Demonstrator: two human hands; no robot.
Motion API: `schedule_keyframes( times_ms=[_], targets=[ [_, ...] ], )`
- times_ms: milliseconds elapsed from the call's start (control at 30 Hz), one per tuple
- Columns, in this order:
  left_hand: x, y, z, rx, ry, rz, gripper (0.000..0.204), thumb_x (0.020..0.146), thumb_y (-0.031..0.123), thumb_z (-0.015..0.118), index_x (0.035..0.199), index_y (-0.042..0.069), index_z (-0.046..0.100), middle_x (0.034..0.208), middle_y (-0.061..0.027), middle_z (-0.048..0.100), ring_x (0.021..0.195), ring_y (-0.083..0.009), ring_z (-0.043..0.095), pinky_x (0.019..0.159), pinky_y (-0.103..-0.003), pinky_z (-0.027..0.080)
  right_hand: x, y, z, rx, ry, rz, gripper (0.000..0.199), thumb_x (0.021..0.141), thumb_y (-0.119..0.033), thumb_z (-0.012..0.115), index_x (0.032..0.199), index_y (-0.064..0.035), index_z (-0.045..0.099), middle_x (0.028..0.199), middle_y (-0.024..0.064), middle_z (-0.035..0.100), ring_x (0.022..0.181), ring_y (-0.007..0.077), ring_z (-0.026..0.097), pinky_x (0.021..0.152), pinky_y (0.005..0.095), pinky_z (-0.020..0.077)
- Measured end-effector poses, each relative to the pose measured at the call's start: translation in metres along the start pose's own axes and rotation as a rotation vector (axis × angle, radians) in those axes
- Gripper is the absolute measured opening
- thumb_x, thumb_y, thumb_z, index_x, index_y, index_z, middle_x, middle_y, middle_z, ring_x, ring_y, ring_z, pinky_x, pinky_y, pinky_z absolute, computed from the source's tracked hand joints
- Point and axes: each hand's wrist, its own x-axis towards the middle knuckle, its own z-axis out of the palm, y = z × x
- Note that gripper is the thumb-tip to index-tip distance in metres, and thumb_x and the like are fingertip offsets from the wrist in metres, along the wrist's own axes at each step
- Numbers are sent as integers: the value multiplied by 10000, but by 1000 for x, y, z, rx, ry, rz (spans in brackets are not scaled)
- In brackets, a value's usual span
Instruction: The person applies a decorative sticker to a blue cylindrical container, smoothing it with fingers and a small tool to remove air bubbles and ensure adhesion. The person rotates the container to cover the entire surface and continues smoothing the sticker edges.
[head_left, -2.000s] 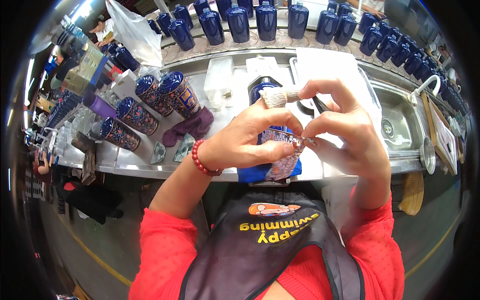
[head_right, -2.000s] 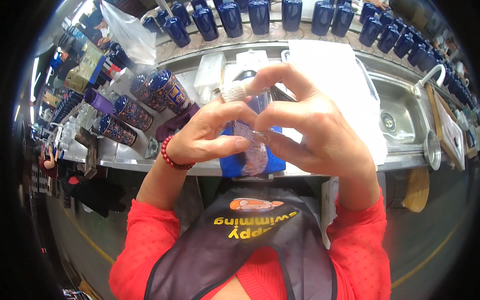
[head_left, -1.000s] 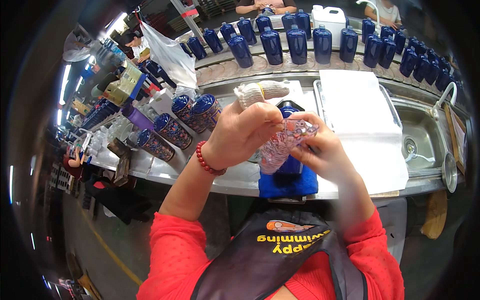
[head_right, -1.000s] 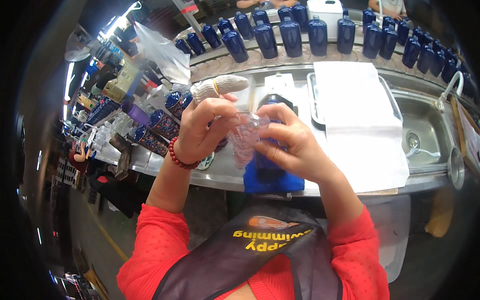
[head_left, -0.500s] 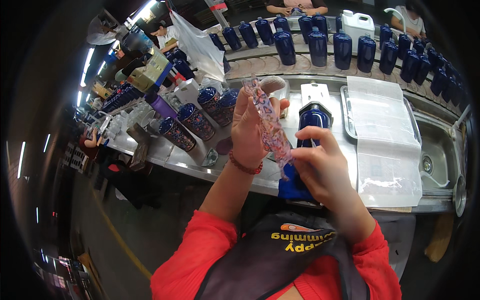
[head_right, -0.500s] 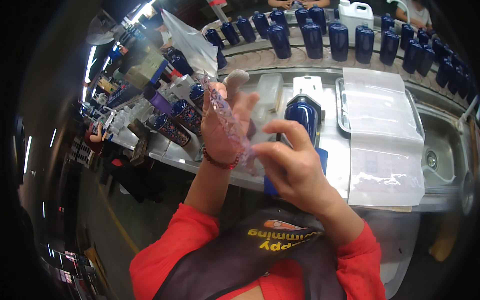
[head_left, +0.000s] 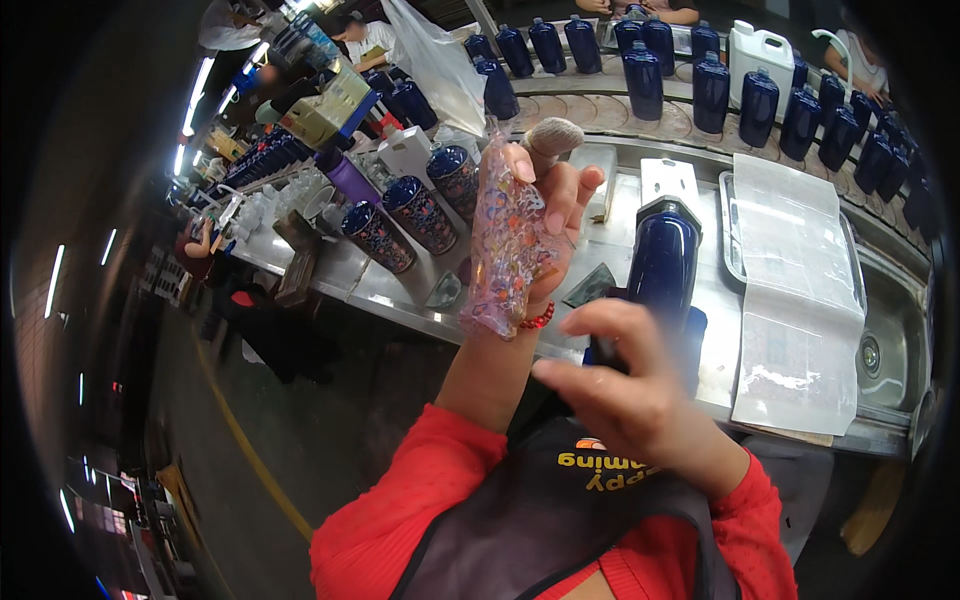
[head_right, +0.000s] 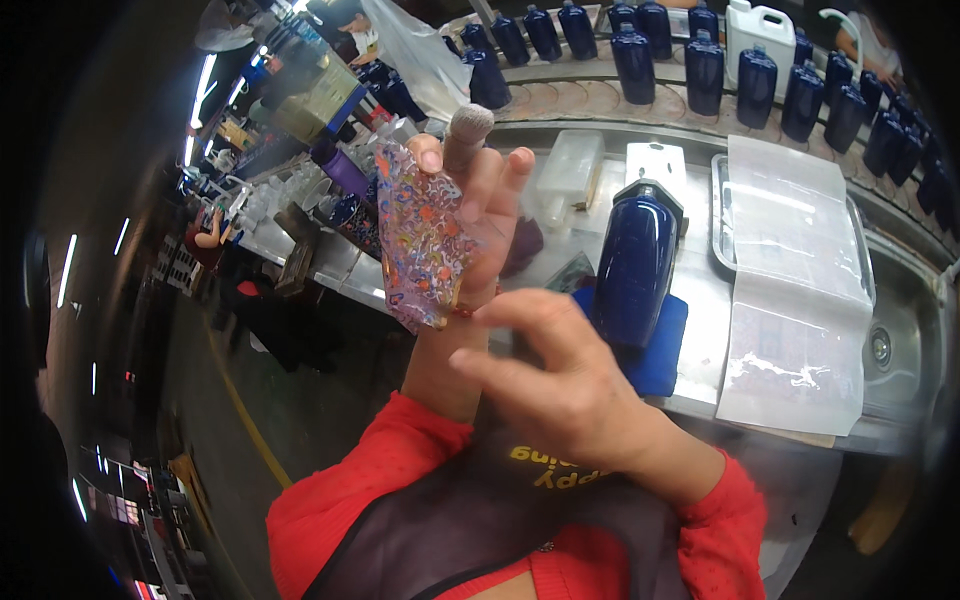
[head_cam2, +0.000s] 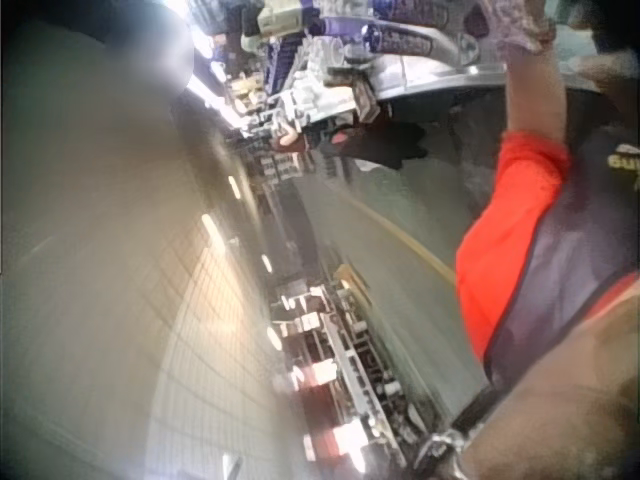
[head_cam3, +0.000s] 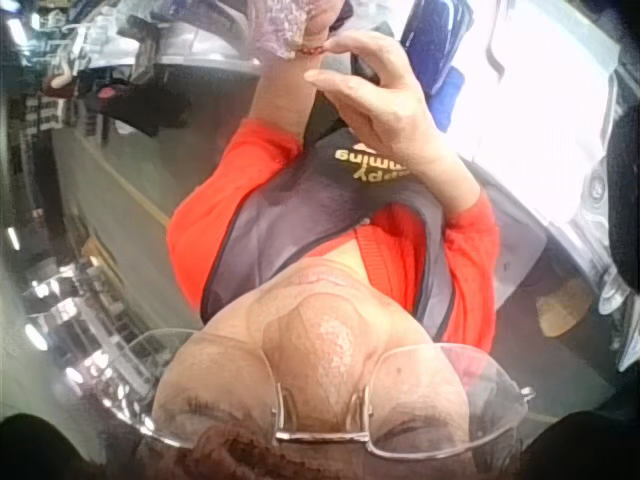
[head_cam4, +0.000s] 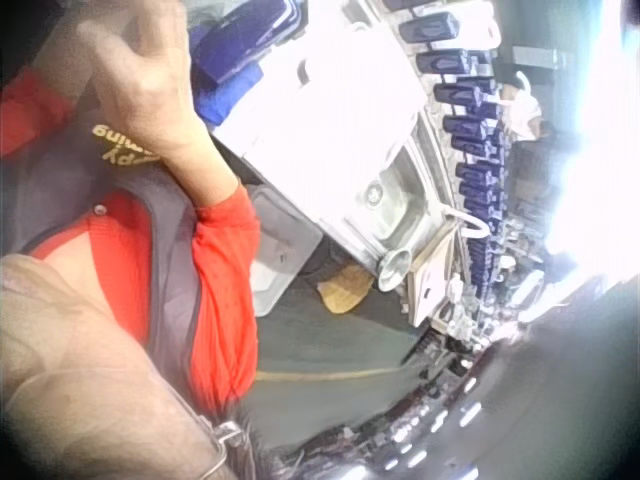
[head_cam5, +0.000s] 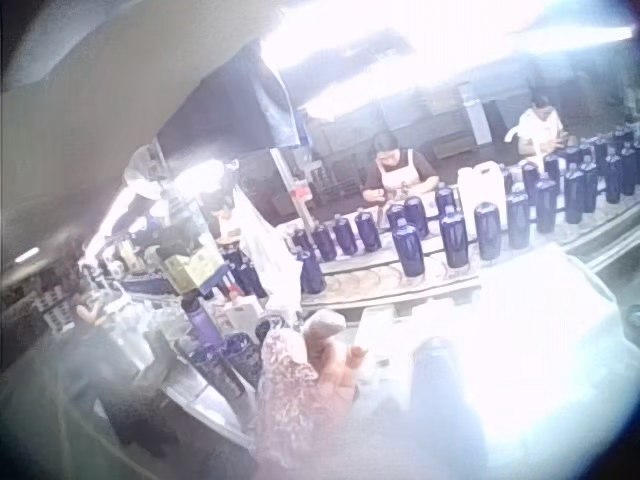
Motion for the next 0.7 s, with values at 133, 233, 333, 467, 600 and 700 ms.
schedule_keyframes(
  times_ms=[133, 233, 333, 467, 600, 700],
  targets=[
    [1, -5, 7, -95, 38, 35, 94, 1006, 158, 643, 1063, 101, 594, 1178, -152, 672, 768, -183, 592, 1174, -474, 410, 3, 22, -1, 7, 142, 270, 248, 895, -13, 719, 1143, -14, 707, 1233, 168, 555, 1075, 278, 602, 894, 354, 509],
    [2, -8, 11, -72, 29, 10, 72, 1002, 139, 640, 1047, 100, 599, 1129, -143, 674, 778, -188, 600, 1178, -483, 409, 6, 35, 6, 69, 193, 300, 245, 901, -99, 750, 1124, -12, 696, 1209, 154, 545, 1075, 275, 588, 899, 345, 499],
    [3, -6, 9, -23, -7, 14, 36, 1008, 127, 626, 1019, 106, 598, 1032, -117, 656, 766, -184, 600, 1171, -487, 413, 7, 38, 14, 148, 161, 385, 348, 940, -284, 777, 1132, -11, 678, 1274, 116, 511, 1206, 237, 541, 1006, 343, 452],
    [0, -7, 6, 157, 61, 101, 95, 1019, 178, 623, 1013, 97, 574, 986, -95, 646, 752, -180, 598, 1146, -499, 416, 10, 37, 18, 198, 169, 444, 316, 918, -254, 796, 1085, -16, 672, 1274, 108, 509, 1204, 231, 541, 1029, 341, 434],
    [-3, -12, 5, 323, 12, 176, 187, 1042, 262, 612, 1047, 86, 548, 968, -92, 642, 758, -180, 601, 1119, -507, 417, 14, 43, 20, 285, 174, 461, 261, 902, -201, 794, 1049, -32, 659, 1274, 100, 516, 1206, 212, 535, 1046, 332, 412],
    [-6, -10, 10, 384, 41, 134, 236, 1056, 309, 603, 1086, 83, 540, 973, -106, 645, 782, -180, 612, 1099, -497, 430, 16, 47, 23, 387, 209, 488, 214, 867, -145, 797, 1002, -40, 669, 1221, 115, 552, 1172, 231, 551, 1028, 341, 426]
  ],
)
